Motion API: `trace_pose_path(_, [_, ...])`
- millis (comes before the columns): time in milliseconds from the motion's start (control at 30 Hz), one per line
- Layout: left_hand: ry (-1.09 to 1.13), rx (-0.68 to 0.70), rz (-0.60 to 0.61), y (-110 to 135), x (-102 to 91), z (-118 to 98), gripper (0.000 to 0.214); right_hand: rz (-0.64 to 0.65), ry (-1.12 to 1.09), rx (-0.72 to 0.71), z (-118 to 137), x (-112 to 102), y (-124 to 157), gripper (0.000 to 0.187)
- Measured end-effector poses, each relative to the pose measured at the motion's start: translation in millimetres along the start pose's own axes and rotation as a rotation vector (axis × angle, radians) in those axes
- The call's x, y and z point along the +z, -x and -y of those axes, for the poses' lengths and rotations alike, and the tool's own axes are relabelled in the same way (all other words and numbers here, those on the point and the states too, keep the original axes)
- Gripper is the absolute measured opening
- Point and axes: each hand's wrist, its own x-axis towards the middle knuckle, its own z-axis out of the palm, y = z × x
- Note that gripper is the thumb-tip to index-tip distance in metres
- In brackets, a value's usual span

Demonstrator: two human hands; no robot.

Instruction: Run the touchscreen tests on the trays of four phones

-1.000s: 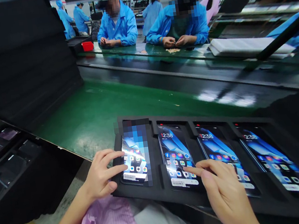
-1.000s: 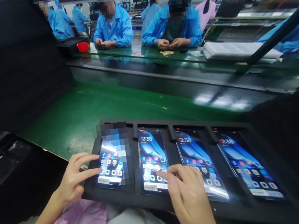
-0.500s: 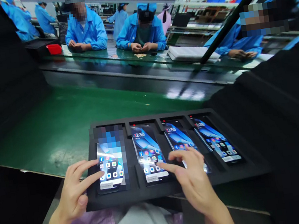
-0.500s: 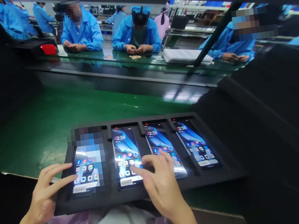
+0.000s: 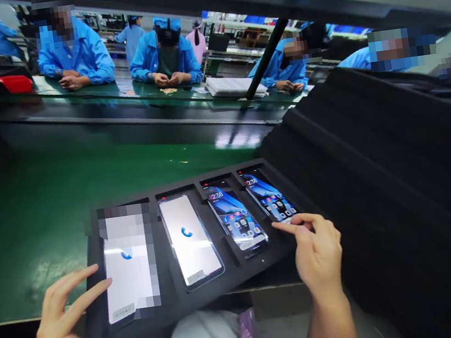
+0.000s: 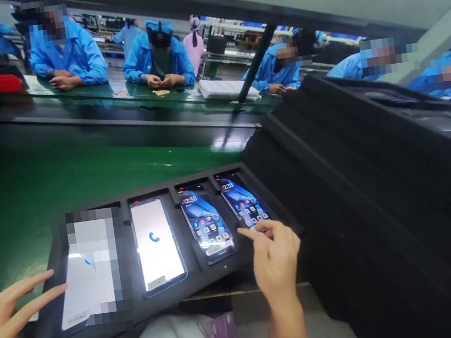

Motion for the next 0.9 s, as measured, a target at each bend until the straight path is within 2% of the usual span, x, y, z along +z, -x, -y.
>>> trace_pose_path(67, [-0.015,0.011,0.003,-1,0.5,2,0.059,-0.022,0.075,0.096,-13,-2,-2,0.046])
trace_pose_path(233, [0.009,0.001,0.01,-4,1.4,3,0.053,0.109,0.16,0.199,-32,1,-7,0.044])
trace_pose_path(400, [0.015,-0.012,-0.012,-5,2.6,5,0.059,-0.048,0.116,0.18,-27,2,-8,0.047])
trace_pose_path(500, [0.055,-0.029,-0.018,-7,2.3,1,0.061,0.025,0.03,0.067,-5,7,-6,0.045])
trace_pose_path(600, [0.121,-0.046,0.003,-12,0.1,-9,0.058,0.175,-0.105,-0.139,31,15,-3,0.04])
trace_pose_path(733, [0.173,-0.161,0.059,-20,-3.0,-22,0.042,0.305,-0.253,-0.414,83,23,-2,0.034])
trace_pose_path(800, [0.157,-0.147,0.098,-24,-4.2,-25,0.041,0.332,-0.3,-0.469,104,27,-3,0.032])
trace_pose_path(900, [0.134,-0.052,0.159,-24,-6.8,-26,0.046,0.355,-0.335,-0.469,121,32,-2,0.034])
